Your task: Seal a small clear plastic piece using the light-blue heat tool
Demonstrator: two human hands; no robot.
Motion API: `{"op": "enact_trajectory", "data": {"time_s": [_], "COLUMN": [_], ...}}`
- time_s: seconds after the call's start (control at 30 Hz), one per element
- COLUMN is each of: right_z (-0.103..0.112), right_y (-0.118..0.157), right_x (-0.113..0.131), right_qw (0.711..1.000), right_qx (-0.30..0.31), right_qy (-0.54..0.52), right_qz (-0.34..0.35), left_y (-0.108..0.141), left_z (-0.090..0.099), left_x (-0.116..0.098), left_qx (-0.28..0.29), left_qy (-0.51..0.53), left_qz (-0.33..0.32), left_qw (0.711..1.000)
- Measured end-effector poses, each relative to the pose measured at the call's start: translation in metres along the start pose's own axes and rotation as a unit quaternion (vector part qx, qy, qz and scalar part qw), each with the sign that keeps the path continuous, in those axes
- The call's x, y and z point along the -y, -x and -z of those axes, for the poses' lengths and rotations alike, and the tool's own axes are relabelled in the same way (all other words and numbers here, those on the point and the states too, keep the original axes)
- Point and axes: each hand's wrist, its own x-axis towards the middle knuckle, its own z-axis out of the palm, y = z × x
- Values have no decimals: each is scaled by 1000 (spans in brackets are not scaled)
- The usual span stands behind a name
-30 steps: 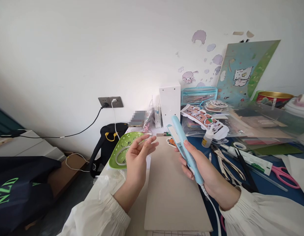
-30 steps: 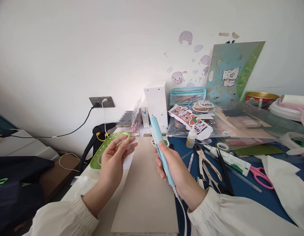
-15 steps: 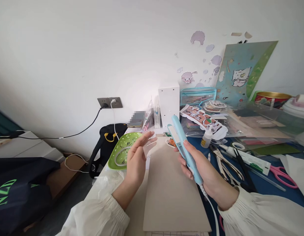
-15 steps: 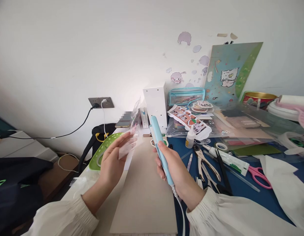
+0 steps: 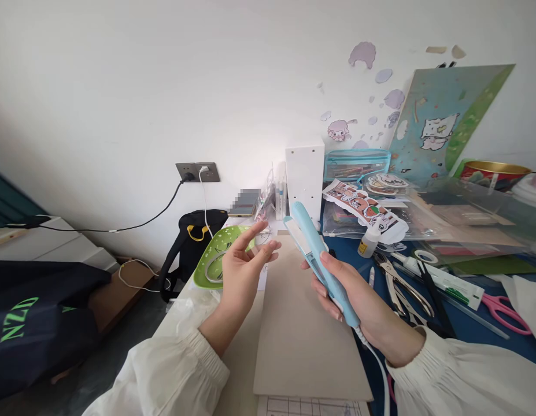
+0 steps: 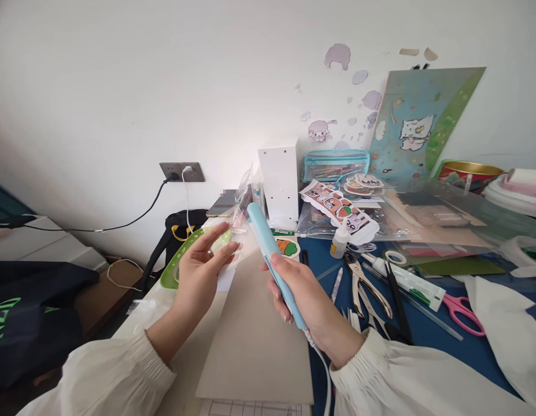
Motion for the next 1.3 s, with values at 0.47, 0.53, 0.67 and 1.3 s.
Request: {"op": "enact_trajectory", "data": {"time_s": [0.47, 0.53, 0.67, 1.3], "right_z": [1, 2, 2, 6], "right_y": [-2, -1, -1, -5], "right_x": [-1, -1, -1, -2], "right_qw": [1000, 1000, 1000, 999], "right_qx": [16, 18, 20, -8], "right_qy": [-1, -1, -2, 39], "right_qz": [7, 9, 8, -26], "left_y": [1, 1, 1, 3], "left_z": [0, 0, -1, 1], "left_x": [0, 0, -1, -5], "left_qx": [9, 8, 4, 5], "left_qy": [-5, -7, -9, -20], "left_qz": [12, 11, 12, 37], "left_qw": [1000, 1000, 1000, 999]}}
